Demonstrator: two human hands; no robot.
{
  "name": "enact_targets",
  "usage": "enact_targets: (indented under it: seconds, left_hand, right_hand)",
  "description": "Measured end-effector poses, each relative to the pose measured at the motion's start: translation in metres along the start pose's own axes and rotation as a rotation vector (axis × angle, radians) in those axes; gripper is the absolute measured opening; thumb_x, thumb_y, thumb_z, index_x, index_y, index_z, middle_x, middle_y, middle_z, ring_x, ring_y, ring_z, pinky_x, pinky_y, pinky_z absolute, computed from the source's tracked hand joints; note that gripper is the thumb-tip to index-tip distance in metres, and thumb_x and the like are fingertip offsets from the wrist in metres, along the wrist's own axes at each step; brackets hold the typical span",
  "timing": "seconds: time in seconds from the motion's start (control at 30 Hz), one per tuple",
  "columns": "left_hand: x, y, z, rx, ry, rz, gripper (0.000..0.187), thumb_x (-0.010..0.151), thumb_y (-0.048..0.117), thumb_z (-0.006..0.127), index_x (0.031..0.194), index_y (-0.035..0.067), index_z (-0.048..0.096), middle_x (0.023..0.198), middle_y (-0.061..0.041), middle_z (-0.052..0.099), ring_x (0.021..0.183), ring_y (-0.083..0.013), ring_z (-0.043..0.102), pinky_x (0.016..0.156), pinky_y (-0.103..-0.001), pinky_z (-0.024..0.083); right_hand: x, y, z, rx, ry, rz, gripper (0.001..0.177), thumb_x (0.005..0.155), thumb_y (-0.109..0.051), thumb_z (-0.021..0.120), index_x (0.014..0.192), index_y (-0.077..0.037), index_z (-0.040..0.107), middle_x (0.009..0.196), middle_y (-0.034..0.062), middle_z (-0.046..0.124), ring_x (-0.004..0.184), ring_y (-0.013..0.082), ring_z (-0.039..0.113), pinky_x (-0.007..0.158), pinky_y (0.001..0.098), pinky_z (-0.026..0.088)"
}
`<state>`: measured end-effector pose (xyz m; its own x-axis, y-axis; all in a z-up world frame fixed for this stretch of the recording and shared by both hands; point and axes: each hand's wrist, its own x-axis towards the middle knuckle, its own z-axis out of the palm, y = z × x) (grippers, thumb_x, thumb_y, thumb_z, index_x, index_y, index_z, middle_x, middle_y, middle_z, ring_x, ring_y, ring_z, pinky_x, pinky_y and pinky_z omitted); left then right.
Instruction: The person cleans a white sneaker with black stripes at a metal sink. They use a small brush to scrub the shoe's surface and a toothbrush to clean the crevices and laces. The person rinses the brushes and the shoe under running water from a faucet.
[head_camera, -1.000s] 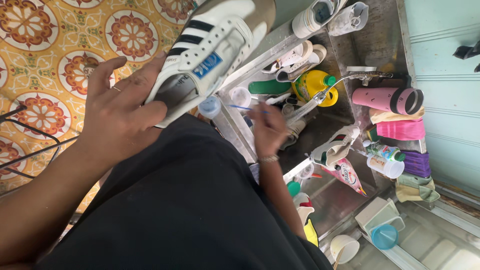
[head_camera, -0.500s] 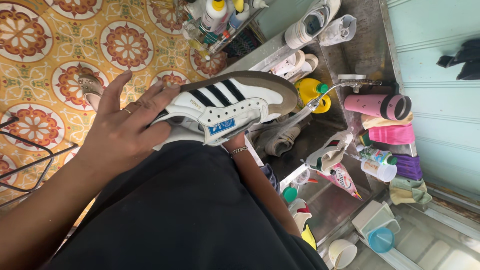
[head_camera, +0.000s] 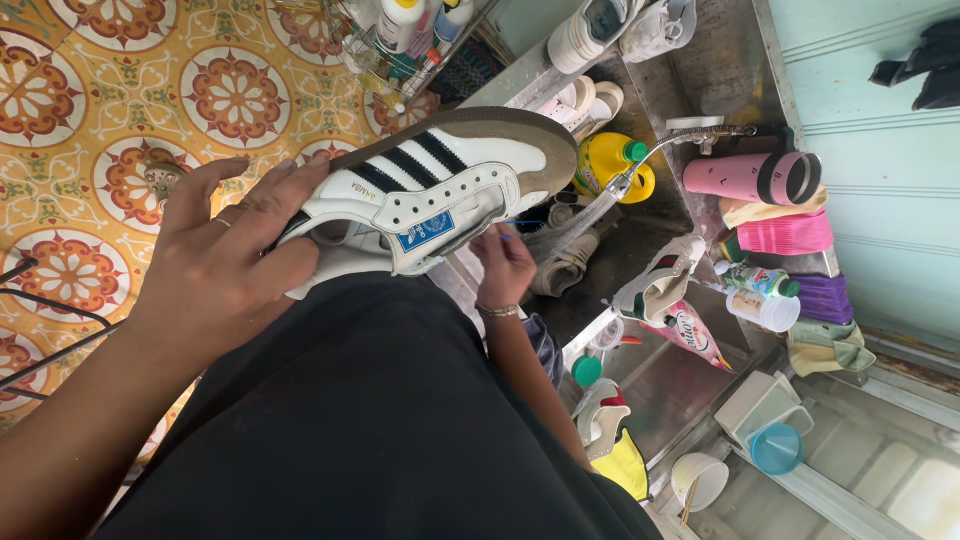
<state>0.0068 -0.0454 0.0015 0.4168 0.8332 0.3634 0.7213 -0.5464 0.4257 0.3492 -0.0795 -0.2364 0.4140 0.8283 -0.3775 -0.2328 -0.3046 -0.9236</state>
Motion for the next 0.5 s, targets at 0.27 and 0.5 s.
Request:
enact_targets:
  seconds: [0.27,0.5]
  left_hand:
    - [0.011,0.005,-0.003,0.197,-0.011,0.087,0.018,0.085,0.012,0.071,0.075,0.01,0.056,0.142,-0.014,0.064,0.118,-0.0279,0.072,0.102,-0.045,0.046]
    - [0.022,0.012,-0.005,0.224,-0.019,0.185,0.02,0.09,0.013,0.07,0.076,0.008,0.055,0.139,-0.016,0.064,0.117,-0.0285,0.072,0.099,-0.044,0.046]
  right_hand:
    - [-0.035,-0.116,-0.054,0.702,-0.084,-0.103,0.026,0.107,-0.008,0.06,0.131,0.001,0.062,0.102,0.0073,0.067,0.084,0.0119,0.063,0.077,0.0243,0.055]
    - [-0.091,-0.205,-0.025,0.648,-0.094,-0.509,0.022,0.111,-0.005,0.053,0.131,0.0,0.059,0.115,0.0124,0.064,0.096,0.0118,0.064,0.078,0.0204,0.055]
